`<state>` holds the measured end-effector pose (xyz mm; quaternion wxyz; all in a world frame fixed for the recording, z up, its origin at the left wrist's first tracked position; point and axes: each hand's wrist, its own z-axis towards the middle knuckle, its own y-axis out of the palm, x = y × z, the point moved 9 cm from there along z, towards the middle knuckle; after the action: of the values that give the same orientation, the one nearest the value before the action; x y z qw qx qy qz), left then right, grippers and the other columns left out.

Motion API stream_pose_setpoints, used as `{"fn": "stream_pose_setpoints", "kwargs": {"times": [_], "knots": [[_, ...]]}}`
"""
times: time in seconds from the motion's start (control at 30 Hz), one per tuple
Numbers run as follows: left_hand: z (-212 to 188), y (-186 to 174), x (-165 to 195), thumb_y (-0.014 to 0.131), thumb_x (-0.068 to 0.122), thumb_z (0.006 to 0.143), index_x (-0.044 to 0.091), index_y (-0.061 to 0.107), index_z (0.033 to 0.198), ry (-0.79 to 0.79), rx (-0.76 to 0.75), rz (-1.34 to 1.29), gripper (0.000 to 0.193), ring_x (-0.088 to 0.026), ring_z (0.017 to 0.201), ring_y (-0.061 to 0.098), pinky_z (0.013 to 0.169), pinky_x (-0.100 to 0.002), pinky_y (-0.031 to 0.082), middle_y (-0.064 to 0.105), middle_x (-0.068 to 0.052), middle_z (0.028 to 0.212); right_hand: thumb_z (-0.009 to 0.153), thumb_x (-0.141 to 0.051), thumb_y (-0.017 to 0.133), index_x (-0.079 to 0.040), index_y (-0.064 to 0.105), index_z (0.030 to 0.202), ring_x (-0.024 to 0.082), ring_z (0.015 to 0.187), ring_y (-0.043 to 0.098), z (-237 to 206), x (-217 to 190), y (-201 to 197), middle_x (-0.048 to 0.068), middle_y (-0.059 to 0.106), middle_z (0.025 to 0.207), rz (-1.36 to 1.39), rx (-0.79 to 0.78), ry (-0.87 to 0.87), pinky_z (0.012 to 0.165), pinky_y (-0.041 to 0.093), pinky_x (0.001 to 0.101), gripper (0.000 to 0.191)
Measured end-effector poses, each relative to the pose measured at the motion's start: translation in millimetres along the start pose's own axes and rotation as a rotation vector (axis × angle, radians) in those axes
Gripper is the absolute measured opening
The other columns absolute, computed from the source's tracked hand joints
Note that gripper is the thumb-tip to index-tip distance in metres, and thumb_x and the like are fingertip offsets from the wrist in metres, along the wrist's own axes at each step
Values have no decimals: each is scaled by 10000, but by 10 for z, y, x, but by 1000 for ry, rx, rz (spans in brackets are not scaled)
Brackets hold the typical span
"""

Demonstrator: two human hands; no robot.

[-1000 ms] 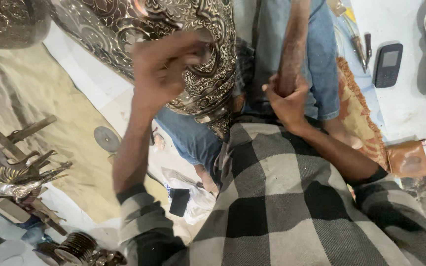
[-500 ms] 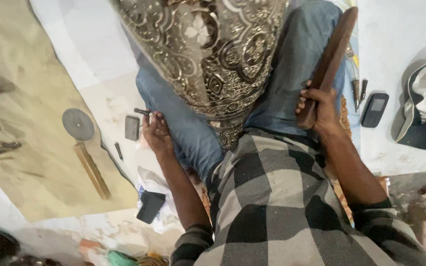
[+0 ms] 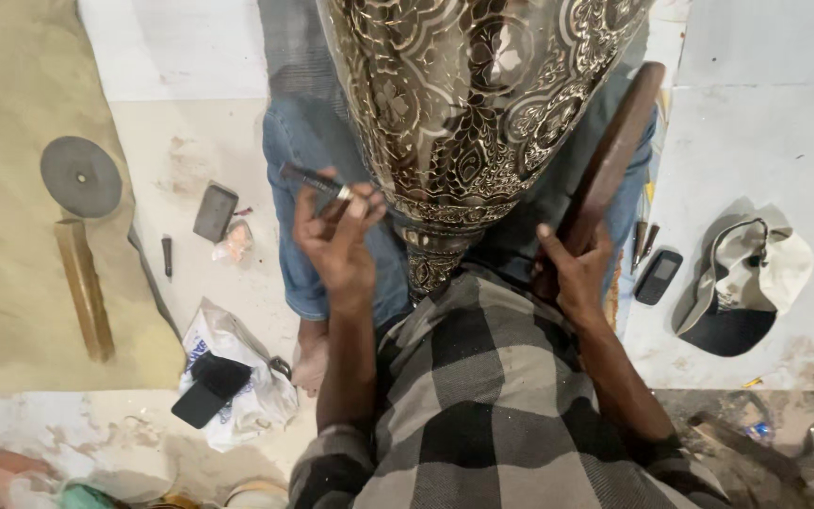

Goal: The person sits on the floor holding a wooden mallet in one hand and a small punch in the other, repeatedly striking the punch against the embossed surface of a large ornate brass vessel, repositioning the punch on different decorative areas to work the metal.

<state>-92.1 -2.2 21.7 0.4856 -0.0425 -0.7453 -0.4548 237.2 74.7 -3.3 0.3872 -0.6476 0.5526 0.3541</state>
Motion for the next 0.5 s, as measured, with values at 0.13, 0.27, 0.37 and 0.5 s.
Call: {"fn": "stream_pose_setpoints", "kwargs": {"times": [0.13, 0.27, 0.37, 0.5], "knots": [[105, 824, -141, 666, -109, 1007, -18, 592, 1294, 92, -91, 92, 310, -236, 933, 774, 846, -364, 671, 747, -195, 1132, 887, -119, 821, 23, 460, 1440, 129, 617, 640, -102, -400, 80, 63, 672, 825, -140, -43, -116, 548, 538, 277, 675], [156, 1263, -181, 633, -168, 1005, -23, 561, 1327, 180, -79, 118, 360, -215, 995, 761, 893, -311, 648, 748, -155, 1132, 916, -60, 781, 15, 469, 1401, 112, 654, 639, -206, -907, 196, 49, 655, 813, -88, -164, -532, 600, 523, 254, 581], [114, 1341, -121, 599, -171, 1038, -36, 568, 1338, 280, -59, 268, 330, -218, 1005, 752, 895, -287, 636, 742, -154, 1104, 842, -44, 770, 30, 609, 1201, 123, 627, 636, -134, -987, 291, 66, 662, 758, -325, -243, -540, 597, 522, 255, 400], [47, 1267, -132, 570, -170, 1050, -52, 571, 1336, 329, -40, 373, 310, -222, 1005, 761, 854, -278, 645, 738, -162, 1104, 813, -65, 807, 14, 630, 1029, 152, 622, 648, -56, -1382, 246, 76, 656, 752, -608, -167, -648, 568, 518, 253, 290]]}}
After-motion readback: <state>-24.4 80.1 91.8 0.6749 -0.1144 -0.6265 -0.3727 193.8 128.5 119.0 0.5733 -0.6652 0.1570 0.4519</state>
